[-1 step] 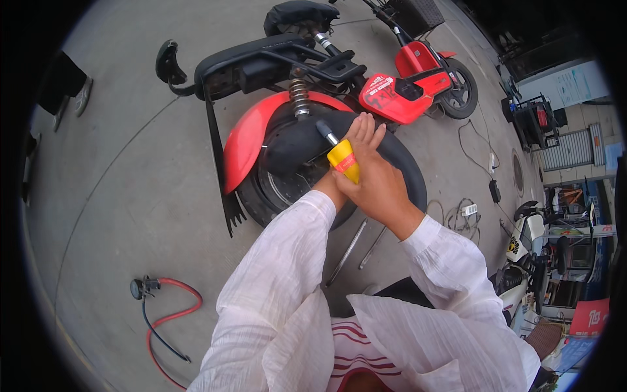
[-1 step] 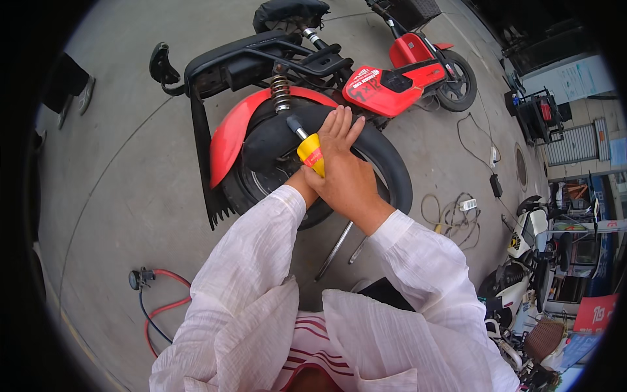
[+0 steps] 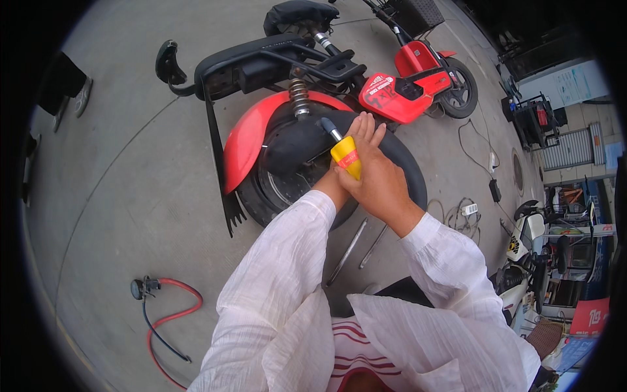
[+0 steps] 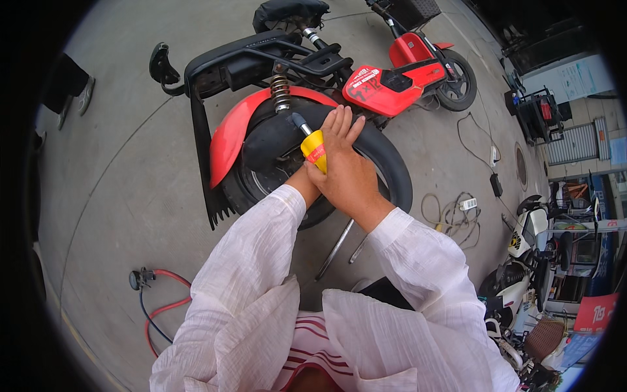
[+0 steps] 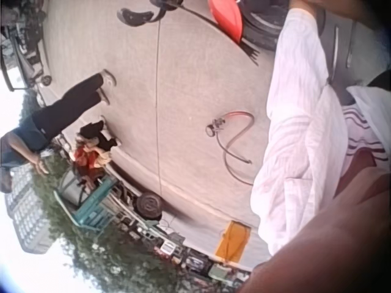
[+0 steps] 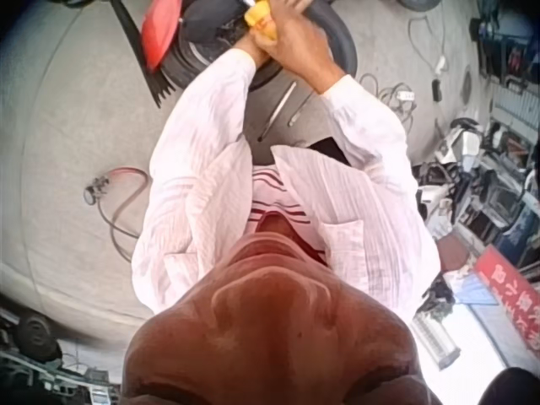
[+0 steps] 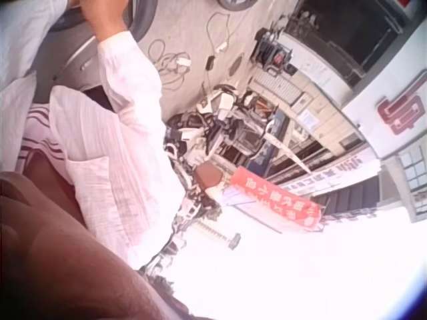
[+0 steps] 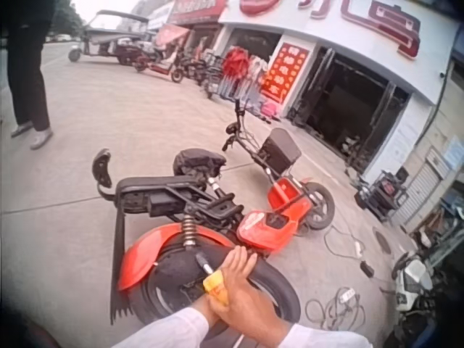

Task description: The person fits a black inner tube into the rear wheel of a red electric scooter and uses a yellow sealant bottle to inject fluid into the tube. The person repeatedly presses the nozzle into the tube while holding it in place.

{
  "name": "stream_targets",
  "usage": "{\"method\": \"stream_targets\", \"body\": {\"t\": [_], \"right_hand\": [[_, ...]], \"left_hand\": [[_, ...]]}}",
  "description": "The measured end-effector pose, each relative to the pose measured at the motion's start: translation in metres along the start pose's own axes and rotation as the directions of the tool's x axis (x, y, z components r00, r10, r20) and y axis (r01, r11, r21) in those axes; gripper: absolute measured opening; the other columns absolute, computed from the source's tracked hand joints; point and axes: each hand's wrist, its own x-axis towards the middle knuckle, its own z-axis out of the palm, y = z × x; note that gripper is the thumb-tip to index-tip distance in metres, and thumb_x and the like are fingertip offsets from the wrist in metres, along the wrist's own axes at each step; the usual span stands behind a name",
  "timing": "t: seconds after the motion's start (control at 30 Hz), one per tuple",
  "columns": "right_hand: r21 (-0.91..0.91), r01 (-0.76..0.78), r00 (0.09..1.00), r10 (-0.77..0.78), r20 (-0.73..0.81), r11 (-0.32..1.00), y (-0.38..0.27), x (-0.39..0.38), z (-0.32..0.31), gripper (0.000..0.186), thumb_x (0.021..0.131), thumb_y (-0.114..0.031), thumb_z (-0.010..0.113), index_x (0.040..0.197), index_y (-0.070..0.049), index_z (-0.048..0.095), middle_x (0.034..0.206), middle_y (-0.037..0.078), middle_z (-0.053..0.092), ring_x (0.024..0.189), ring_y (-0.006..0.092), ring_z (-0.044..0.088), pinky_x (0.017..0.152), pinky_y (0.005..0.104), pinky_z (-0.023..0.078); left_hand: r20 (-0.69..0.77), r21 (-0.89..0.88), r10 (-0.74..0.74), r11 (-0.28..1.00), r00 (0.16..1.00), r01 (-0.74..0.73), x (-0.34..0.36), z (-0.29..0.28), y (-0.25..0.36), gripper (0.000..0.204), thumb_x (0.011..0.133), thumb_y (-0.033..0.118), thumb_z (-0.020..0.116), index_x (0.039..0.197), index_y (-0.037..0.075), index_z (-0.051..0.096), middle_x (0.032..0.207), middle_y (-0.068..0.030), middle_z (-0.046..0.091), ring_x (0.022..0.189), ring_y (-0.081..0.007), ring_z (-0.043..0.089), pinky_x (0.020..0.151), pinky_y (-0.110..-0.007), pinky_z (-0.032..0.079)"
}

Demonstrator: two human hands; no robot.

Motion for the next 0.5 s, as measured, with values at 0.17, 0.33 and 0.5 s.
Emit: {"method": "stream_targets", "body": {"t": [0.17,0.33,0.5], "right_hand": [[0.002,0.011,0.999,-0.011,0.034,1.0,-0.002,-0.003,0.001,0.069,0.087,-0.031,0.076,0.144,-0.001,0.052,0.115,0.025,0.071,0.101,0.0422,0.071,0.082,0.0462,0.058],[-0.025,0.056,0.998,-0.056,-0.01,0.998,0.003,-0.003,0.004,0.066,0.088,-0.03,0.076,0.142,0.0,0.053,0.113,0.024,0.071,0.099,0.0413,0.071,0.079,0.0464,0.058],[-0.024,-0.076,0.997,0.077,0.026,0.997,0.005,0.002,0.003,0.065,0.088,-0.03,0.076,0.142,-0.002,0.054,0.117,0.024,0.07,0.102,0.0407,0.071,0.082,0.0461,0.057]], "left_hand": [[0.024,0.006,0.001,1.0,1.0,-0.001,0.0,-0.003,-0.001,0.072,0.096,0.037,0.048,0.16,0.007,0.036,0.162,-0.0255,0.038,0.156,-0.0391,0.029,0.13,-0.047,0.015],[0.062,0.02,0.047,0.999,0.997,-0.048,0.001,-0.012,-0.004,0.071,0.097,0.034,0.048,0.161,0.007,0.034,0.162,-0.0252,0.038,0.155,-0.0384,0.029,0.13,-0.047,0.016],[0.078,0.075,0.027,0.997,0.997,-0.033,0.002,-0.012,-0.002,0.072,0.098,0.035,0.046,0.162,0.008,0.033,0.163,-0.0223,0.038,0.155,-0.0382,0.031,0.13,-0.047,0.015]]}}
